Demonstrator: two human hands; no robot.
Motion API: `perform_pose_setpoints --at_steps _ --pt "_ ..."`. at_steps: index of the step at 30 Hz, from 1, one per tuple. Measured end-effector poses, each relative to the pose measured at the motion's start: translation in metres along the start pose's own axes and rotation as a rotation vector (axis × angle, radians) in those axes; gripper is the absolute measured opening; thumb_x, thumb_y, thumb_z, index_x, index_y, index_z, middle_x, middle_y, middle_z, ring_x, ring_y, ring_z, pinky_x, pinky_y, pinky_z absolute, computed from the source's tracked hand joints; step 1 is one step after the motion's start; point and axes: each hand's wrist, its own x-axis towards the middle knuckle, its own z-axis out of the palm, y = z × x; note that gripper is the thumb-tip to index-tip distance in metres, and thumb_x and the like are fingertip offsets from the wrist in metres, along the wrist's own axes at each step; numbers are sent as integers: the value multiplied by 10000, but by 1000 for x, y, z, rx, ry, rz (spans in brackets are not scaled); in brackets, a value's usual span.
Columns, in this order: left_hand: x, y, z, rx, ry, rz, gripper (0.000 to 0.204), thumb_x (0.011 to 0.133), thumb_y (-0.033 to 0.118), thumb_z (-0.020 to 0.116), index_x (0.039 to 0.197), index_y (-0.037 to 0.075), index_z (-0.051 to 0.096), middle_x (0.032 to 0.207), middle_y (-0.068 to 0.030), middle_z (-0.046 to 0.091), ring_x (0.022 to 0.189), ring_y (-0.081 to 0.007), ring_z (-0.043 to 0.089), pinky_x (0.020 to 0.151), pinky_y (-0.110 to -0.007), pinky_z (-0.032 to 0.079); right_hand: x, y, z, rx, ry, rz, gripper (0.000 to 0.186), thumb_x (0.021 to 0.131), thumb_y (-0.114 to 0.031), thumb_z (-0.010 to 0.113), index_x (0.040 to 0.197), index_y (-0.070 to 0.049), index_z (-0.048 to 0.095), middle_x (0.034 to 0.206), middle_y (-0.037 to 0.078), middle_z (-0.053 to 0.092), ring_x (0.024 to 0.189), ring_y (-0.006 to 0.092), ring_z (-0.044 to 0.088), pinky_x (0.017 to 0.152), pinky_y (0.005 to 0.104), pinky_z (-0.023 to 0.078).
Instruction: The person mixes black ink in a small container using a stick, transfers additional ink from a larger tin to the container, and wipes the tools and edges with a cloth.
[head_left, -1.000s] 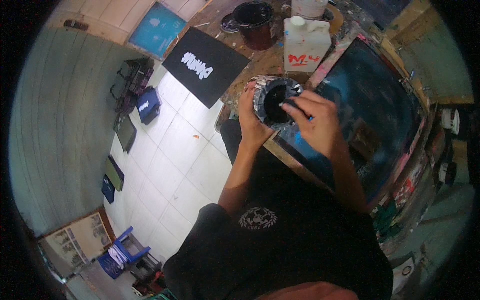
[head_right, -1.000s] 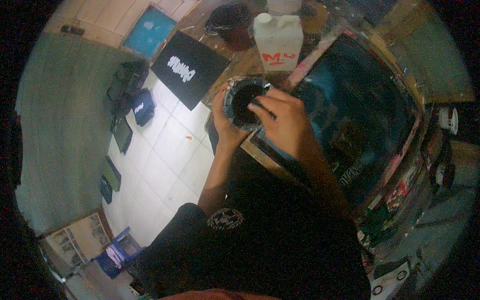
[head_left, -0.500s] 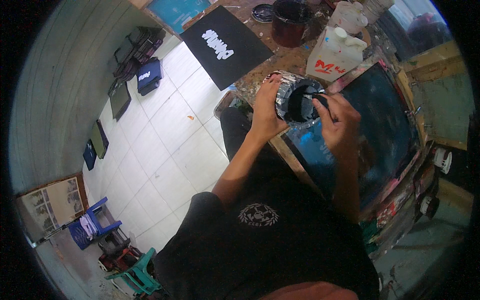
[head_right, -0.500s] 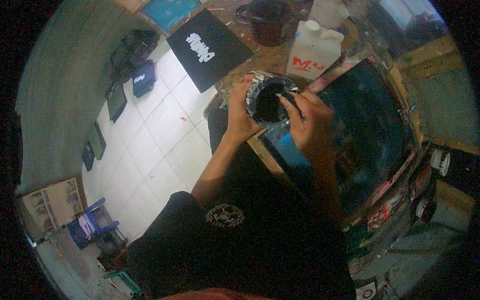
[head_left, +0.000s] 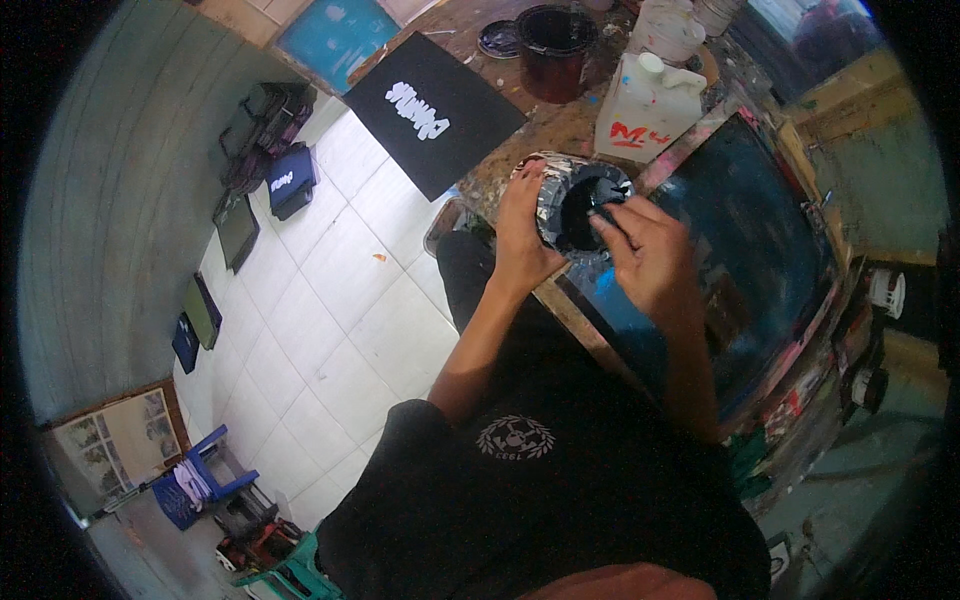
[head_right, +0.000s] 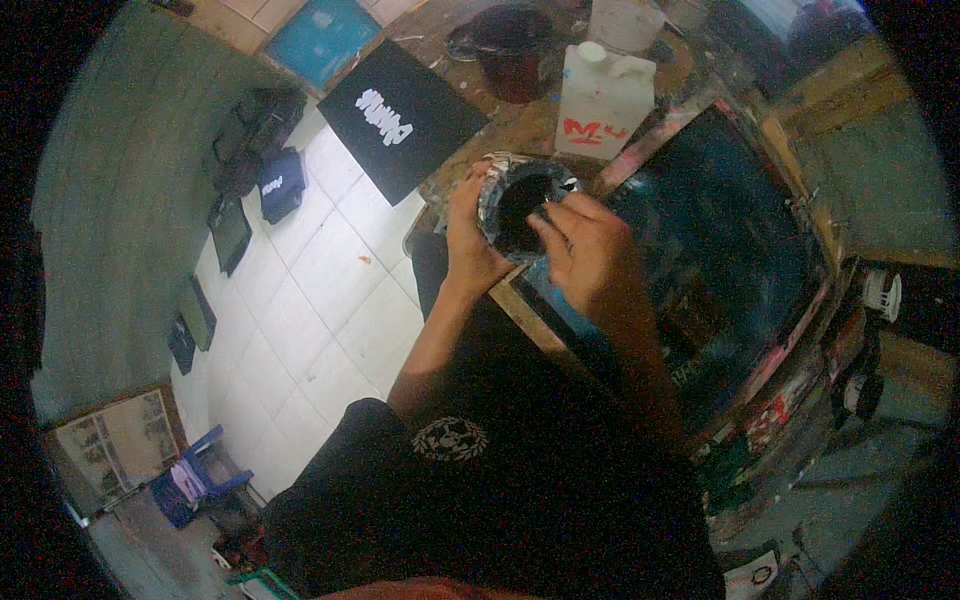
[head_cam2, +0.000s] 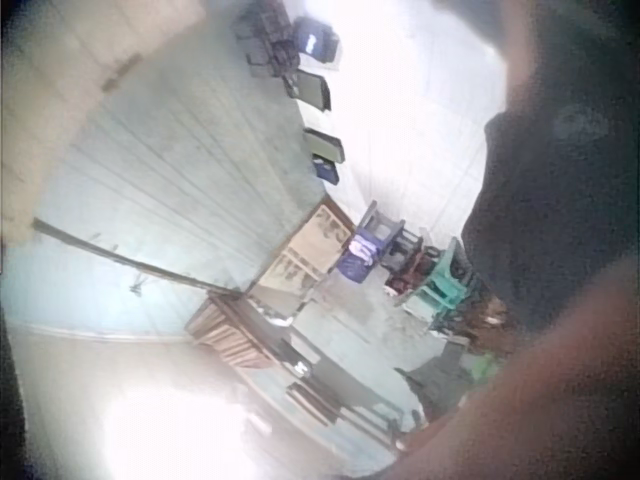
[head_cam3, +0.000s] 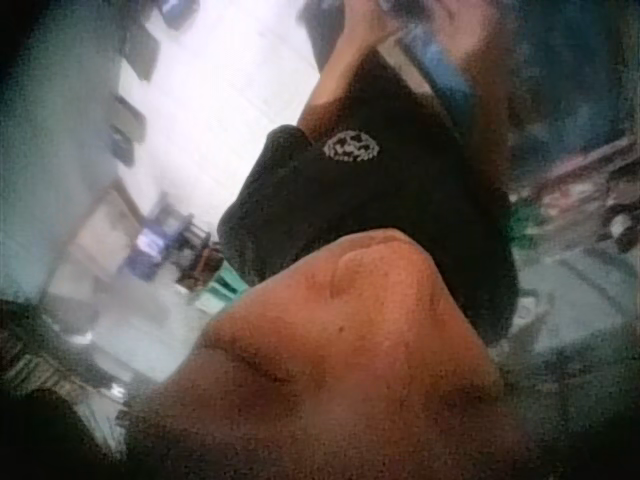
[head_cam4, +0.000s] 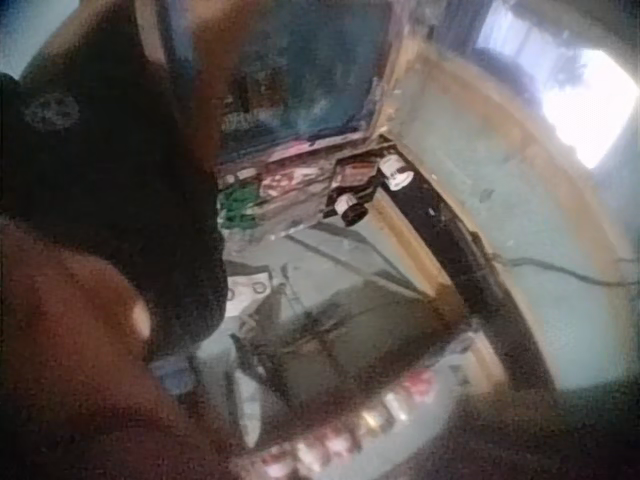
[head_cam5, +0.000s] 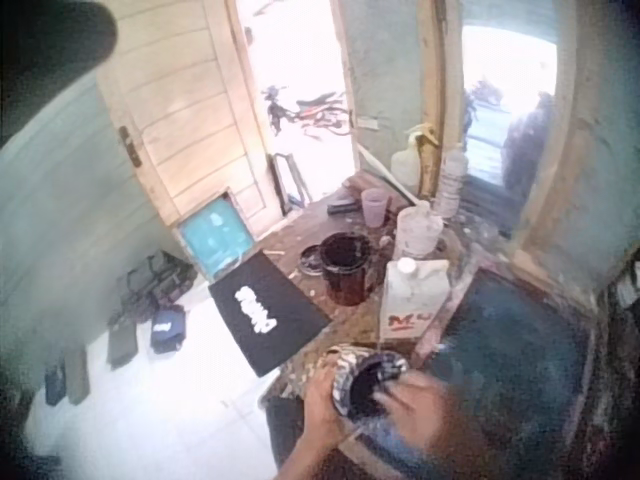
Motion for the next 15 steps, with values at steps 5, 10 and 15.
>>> perform_pose_setpoints --at_steps 5,10,15 --pt "-1 1 -1 8 -12 -5 972 627 215 944 1429 39 423 1399 -216 541 1279 -399 539 1090 -467 412 2 4 1 104 105 33 136 895 -50 711 987 50 699 860 191 644 762 336 659 680 392 514" --pt "-4 -3 0 38 -15 -14 1008 618 220 949 1450 41 408 1416 -220 533 1283 -391 540 1093 -461 414 2 6 2 138 105 -55 160 899 -18 717 1021 82 696 813 148 622 658 176 583 588 298 450" --pt "0 2 -1 39 -5 2 1017 619 217 954 1456 41 405 1416 -213 531 1284 -376 543 1094 -452 417 0 7 -2 68 32 -15 156 898 -20 715 1028 66 707 823 140 622 646 179 573 592 310 457"
